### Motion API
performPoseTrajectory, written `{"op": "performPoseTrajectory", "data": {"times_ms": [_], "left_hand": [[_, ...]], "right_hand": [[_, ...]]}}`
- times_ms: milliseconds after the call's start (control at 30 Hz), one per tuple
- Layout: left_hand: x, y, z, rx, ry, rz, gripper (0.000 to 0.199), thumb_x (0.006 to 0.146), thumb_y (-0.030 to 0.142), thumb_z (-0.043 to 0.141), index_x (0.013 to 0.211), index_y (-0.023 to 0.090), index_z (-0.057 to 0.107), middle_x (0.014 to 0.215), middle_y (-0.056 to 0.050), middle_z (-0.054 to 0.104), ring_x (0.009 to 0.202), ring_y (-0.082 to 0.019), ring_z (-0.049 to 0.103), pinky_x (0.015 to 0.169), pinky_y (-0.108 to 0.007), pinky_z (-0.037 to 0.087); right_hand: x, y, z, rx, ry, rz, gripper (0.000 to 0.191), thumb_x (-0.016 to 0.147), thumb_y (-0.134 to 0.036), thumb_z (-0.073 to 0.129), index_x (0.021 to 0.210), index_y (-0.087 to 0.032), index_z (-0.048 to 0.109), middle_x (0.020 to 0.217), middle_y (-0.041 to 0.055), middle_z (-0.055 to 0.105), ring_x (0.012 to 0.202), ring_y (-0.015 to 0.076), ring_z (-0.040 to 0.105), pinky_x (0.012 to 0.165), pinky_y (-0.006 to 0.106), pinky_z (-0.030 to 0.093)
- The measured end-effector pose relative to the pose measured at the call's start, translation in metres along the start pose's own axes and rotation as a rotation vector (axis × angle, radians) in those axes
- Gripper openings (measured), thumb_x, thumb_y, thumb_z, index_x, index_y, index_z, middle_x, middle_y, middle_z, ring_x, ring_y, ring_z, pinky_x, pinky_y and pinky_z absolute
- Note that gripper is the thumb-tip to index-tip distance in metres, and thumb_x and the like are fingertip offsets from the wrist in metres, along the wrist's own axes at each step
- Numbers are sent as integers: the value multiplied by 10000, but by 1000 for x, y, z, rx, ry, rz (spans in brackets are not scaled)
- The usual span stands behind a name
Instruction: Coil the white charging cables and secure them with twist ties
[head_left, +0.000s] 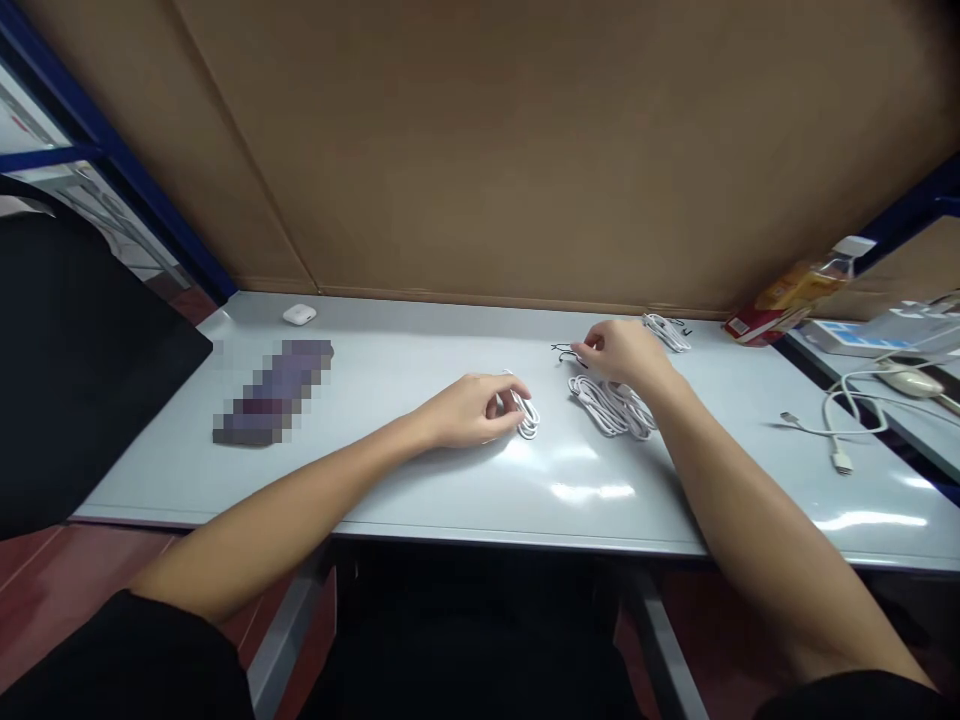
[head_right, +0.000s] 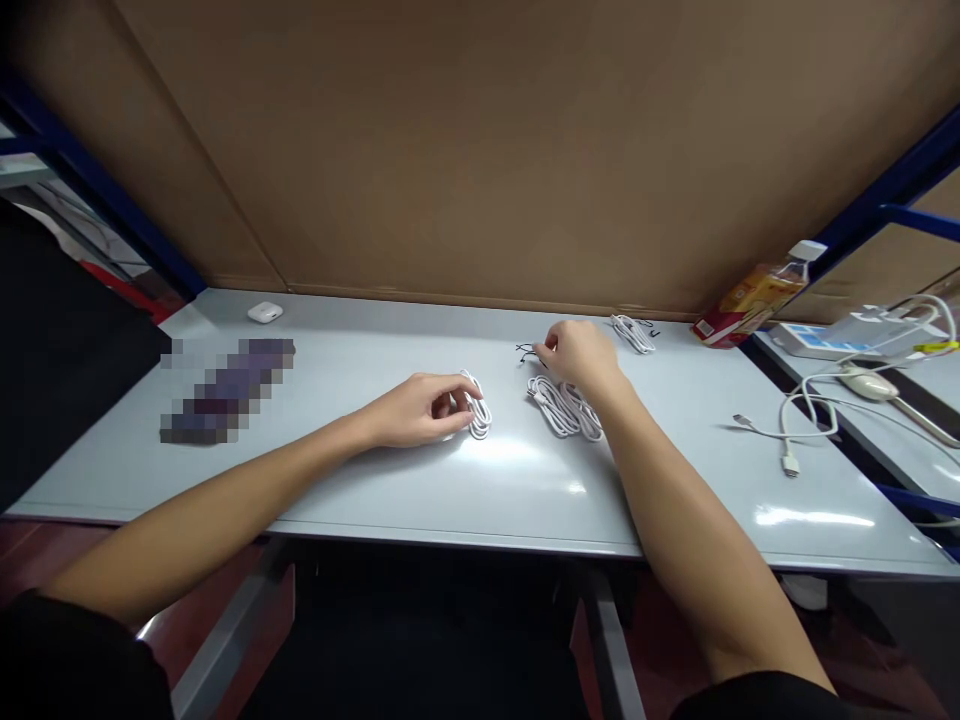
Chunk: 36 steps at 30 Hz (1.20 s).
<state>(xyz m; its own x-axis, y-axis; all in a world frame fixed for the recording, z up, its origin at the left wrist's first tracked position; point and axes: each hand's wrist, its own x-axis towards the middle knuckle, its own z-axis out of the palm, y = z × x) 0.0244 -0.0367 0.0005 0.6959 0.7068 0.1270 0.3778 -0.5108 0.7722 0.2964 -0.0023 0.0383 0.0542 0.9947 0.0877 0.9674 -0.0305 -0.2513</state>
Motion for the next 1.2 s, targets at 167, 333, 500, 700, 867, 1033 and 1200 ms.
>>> {"op": "performPoseTrajectory", "data": {"times_ms": [167, 333, 500, 700, 867, 1033, 1200], "left_hand": [[3, 0, -6, 42, 200, 17, 207, 937, 356, 595, 970, 200, 726, 886, -25, 739, 678, -142, 583, 666, -282, 455], [8, -7, -21, 90, 460, -58, 187, 924, 336, 584, 835, 191, 664, 807, -15, 703, 678, -144, 568, 651, -274, 440], [10, -20, -21, 114, 378, -129, 166, 893, 341, 599, 842, 202, 674, 829, -12, 719, 724, -163, 602, 690, -293, 461], [11, -24, -16, 159, 349, -194, 159, 869, 336, 591, 856, 213, 690, 809, -7, 717, 714, -170, 607, 672, -301, 468], [10, -22, -15, 231, 366, -187, 141, 880, 304, 566, 844, 219, 673, 868, -16, 736, 789, -196, 645, 743, -333, 506], [8, -19, -14, 393, 378, -155, 276, 923, 309, 567, 1142, 201, 695, 1263, -84, 711, 1223, -271, 615, 1083, -420, 481], [4, -16, -13, 519, 164, -319, 632, 1053, 463, 377, 1644, 244, 334, 1757, -105, 197, 1614, -378, 176, 1280, -632, 148]], "right_hand": [[-26, -37, 10, 243, 78, -427, 251, 939, -404, 623, 1018, -197, 740, 1000, 100, 708, 784, 219, 618, 712, 348, 439], [-53, -68, 30, 87, -113, -582, 259, 937, -263, 600, 1167, -224, 715, 1199, 113, 636, 640, 153, 552, 605, 320, 395], [-45, -54, 17, -52, -206, -421, 139, 846, -115, 607, 913, -194, 701, 1012, 104, 690, 726, 196, 599, 612, 315, 407], [-32, -34, 0, -135, -312, -285, 138, 785, -73, 611, 799, -201, 661, 938, 65, 720, 748, 183, 615, 614, 284, 414], [-31, -32, 0, -211, -289, -244, 126, 814, -96, 617, 802, -201, 685, 852, 61, 717, 741, 206, 634, 594, 298, 392], [-36, -47, 20, -1, 57, -375, 286, 971, -349, 588, 1153, -173, 720, 1199, 151, 707, 1017, 294, 693, 858, 411, 542], [-49, -69, 66, 47, 80, -534, 596, 1086, -437, 330, 1555, -98, 471, 1627, 218, 449, 1502, 367, 414, 1217, 550, 354]]}}
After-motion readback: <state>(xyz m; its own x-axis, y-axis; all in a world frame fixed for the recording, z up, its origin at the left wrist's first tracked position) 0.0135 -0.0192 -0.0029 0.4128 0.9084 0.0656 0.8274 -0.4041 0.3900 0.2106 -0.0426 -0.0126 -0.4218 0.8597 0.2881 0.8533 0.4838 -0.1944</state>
